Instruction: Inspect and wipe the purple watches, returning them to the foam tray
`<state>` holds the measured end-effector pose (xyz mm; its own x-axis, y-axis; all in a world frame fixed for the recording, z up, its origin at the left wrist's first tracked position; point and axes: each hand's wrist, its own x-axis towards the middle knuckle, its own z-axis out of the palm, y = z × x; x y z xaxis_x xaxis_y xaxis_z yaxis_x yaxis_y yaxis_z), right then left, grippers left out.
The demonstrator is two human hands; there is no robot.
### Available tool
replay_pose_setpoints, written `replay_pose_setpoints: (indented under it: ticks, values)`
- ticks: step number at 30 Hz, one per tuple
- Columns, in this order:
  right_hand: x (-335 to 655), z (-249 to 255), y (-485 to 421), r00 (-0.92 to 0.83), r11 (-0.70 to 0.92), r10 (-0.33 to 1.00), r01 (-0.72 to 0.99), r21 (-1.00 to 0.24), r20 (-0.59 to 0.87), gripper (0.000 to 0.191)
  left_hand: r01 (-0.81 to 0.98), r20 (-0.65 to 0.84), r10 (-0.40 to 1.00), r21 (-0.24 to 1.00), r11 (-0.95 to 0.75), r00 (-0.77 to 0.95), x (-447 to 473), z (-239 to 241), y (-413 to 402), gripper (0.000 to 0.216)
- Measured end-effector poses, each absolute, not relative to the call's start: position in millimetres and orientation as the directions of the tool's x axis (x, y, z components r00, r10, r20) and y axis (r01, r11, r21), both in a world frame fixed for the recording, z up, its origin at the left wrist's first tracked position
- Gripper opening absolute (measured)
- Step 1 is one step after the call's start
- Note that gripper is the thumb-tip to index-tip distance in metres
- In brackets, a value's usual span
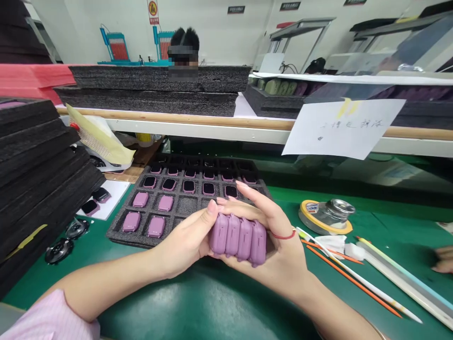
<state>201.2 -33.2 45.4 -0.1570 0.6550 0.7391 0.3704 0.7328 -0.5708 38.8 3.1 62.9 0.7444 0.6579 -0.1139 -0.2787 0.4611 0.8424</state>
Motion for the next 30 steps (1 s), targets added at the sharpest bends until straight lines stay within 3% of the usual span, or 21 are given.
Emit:
replay_pose_setpoints:
  ticks: [11, 15, 18, 22, 25, 28, 30]
  values:
    - [202.8, 46.9, -33.2, -0.186, 0.756, 0.627, 0.381, -0.533, 0.757, 0.098, -0.269, -0.070, 0.592, 0.844, 0.464, 0.803, 35.5, 64.1, 4.5, 0.072]
    - [202.1, 48.3, -34.2, -0.192, 0.759, 0.612, 0.414, -0.502, 0.767, 0.098, -0.255, 0.069, 0.561, 0.931, 0.260, 0.825, 32.0, 66.9, 12.4, 0.049]
    - [201.8, 47.1, -33.2, -0.222, 0.765, 0.598, 0.447, -0.465, 0.771, 0.090, -0.173, 0.058, 0.528, 0.970, 0.171, 0.847, 32.3, 71.1, 15.2, 0.033]
    - [201.8, 44.4, -32.6, -0.303, 0.799, 0.554, 0.453, -0.394, 0.775, 0.081, -0.119, 0.054, 0.598, 0.990, 0.070, 0.800, 34.5, 72.1, 11.2, 0.037]
    - [202.7, 47.2, -36.5, -0.357, 0.812, 0.534, 0.471, -0.346, 0.766, 0.089, -0.061, 0.099, 0.690, 0.995, -0.079, 0.717, 32.7, 72.1, 6.6, 0.040]
    - [205.6, 53.4, -42.7, -0.291, 0.779, 0.598, 0.430, -0.456, 0.747, 0.101, 0.011, 0.180, 0.748, 0.970, -0.243, 0.639, 28.5, 74.6, 3.7, 0.050]
    - [208.3, 55.6, -44.4, -0.140, 0.728, 0.668, 0.322, -0.605, 0.730, 0.089, 0.034, 0.257, 0.742, 0.935, -0.352, 0.619, 26.1, 76.2, 3.0, 0.050]
